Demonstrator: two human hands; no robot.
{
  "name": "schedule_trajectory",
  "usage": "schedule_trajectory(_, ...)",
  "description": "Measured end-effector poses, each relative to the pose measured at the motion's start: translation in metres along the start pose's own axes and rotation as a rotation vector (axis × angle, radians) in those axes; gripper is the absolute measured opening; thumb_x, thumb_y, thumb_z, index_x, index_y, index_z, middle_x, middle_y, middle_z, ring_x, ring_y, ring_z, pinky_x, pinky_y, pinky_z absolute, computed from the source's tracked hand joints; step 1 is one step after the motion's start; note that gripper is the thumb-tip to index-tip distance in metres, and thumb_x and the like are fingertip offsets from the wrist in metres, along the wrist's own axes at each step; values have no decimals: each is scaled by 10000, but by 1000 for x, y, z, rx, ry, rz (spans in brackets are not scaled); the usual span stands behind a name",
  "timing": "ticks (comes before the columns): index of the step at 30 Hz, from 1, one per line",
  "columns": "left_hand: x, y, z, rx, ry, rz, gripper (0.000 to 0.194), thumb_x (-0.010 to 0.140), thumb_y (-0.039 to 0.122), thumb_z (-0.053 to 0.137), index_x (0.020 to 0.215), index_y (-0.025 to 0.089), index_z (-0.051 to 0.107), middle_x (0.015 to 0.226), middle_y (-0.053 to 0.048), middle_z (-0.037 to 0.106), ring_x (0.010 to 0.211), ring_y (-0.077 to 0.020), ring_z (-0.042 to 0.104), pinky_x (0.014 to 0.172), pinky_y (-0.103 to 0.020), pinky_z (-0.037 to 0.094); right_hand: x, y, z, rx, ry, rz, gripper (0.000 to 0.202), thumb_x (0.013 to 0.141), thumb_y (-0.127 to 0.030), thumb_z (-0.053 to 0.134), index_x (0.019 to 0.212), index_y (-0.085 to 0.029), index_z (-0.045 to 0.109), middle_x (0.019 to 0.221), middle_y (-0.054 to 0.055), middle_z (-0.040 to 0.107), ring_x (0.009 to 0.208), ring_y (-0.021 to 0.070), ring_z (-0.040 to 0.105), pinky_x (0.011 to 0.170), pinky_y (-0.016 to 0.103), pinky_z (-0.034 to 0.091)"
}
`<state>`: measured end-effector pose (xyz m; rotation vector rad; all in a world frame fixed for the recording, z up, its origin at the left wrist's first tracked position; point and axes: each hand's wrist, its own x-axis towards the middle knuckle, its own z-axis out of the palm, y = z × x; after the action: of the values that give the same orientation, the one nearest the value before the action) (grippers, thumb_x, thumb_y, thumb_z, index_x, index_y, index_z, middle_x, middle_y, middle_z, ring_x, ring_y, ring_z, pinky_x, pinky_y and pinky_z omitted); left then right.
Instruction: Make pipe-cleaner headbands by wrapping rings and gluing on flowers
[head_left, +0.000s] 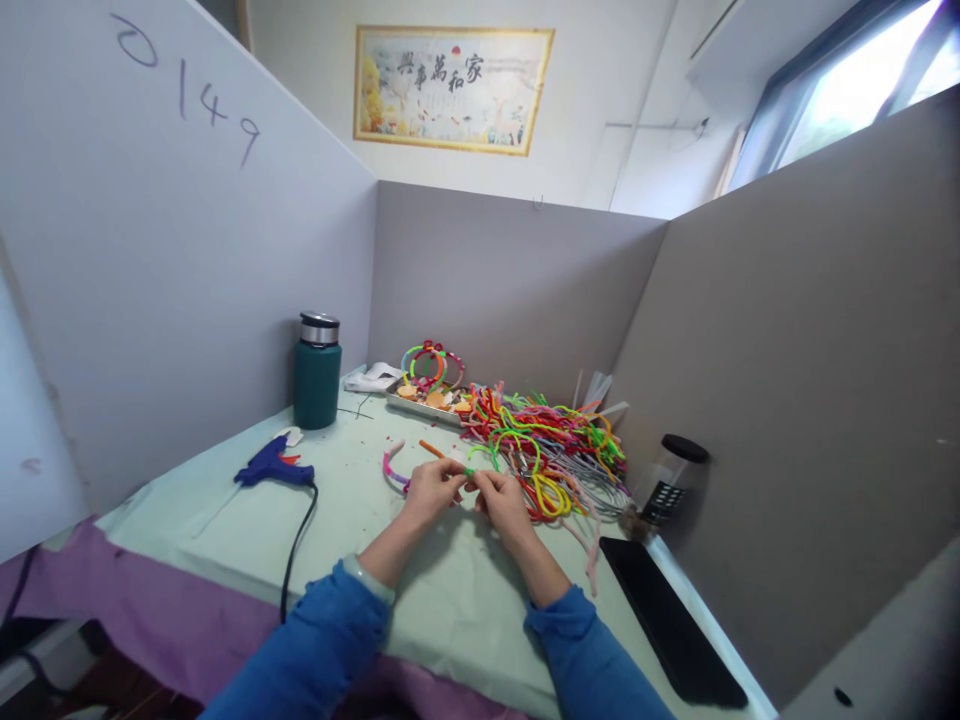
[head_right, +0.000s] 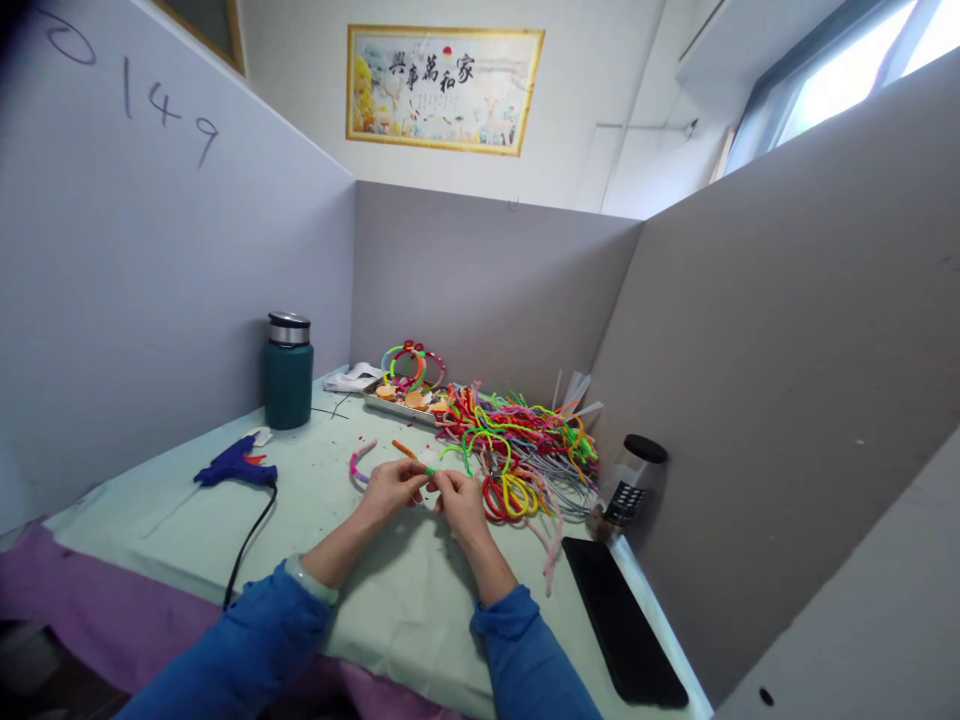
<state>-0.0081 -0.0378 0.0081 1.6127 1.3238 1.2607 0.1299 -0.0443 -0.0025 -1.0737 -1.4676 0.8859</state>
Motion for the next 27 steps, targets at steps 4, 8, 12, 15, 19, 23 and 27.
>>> schedule_trajectory(4,-3,0,-1,100,-9,93,131,720,254,593,711,161,685,466,11,577,457,-128,554,503,-216,382,0,-2,-3,-62,55,-118,286,749,-434,606,859,-172,637,738,22,628,478,114,510,453,234,389)
schedule_trajectory(8,-4,-2,0,178,-30,181,133,720,278,607,711,173,689,516,-2,599,516,-138,542,521,-218,338,0,-1,-4,-149,26,-234,187,779,-358,577,742,-187,643,682,12,604,554,131,514,505,233,387)
schedule_trajectory(12,-3,-4,0,282,-2,218,118,694,281,636,690,174,685,615,-14,637,567,-137,535,546,-222,320,0,0,-4,-201,47,-244,174,790,-317,553,707,-187,634,626,2,576,571,139,507,523,235,369)
schedule_trajectory(15,-2,-5,-1,264,2,223,138,718,282,606,686,170,680,598,-14,628,561,-134,531,552,-226,323,0,1,-5,-208,71,-243,175,790,-325,552,700,-185,605,582,-15,543,544,132,486,523,237,361)
schedule_trajectory(19,-2,-1,-1,125,-26,154,147,721,270,574,677,154,653,476,13,556,470,-124,503,514,-226,336,2,1,-6,-139,72,-198,200,770,-358,573,672,-185,555,503,-46,479,484,116,438,491,232,333)
schedule_trajectory(23,-1,2,0,-93,-20,62,164,694,310,595,668,149,609,394,44,492,382,-103,454,458,-217,337,2,0,0,123,9,-44,245,723,-410,614,673,-184,535,456,-69,437,416,89,373,431,217,276)
schedule_trajectory(27,2,4,1,-349,-51,-37,276,630,395,660,700,135,599,390,50,490,355,-82,421,416,-203,309,-1,-5,8,428,-64,118,288,670,-429,666,664,-177,526,457,-73,430,390,67,345,408,205,262)
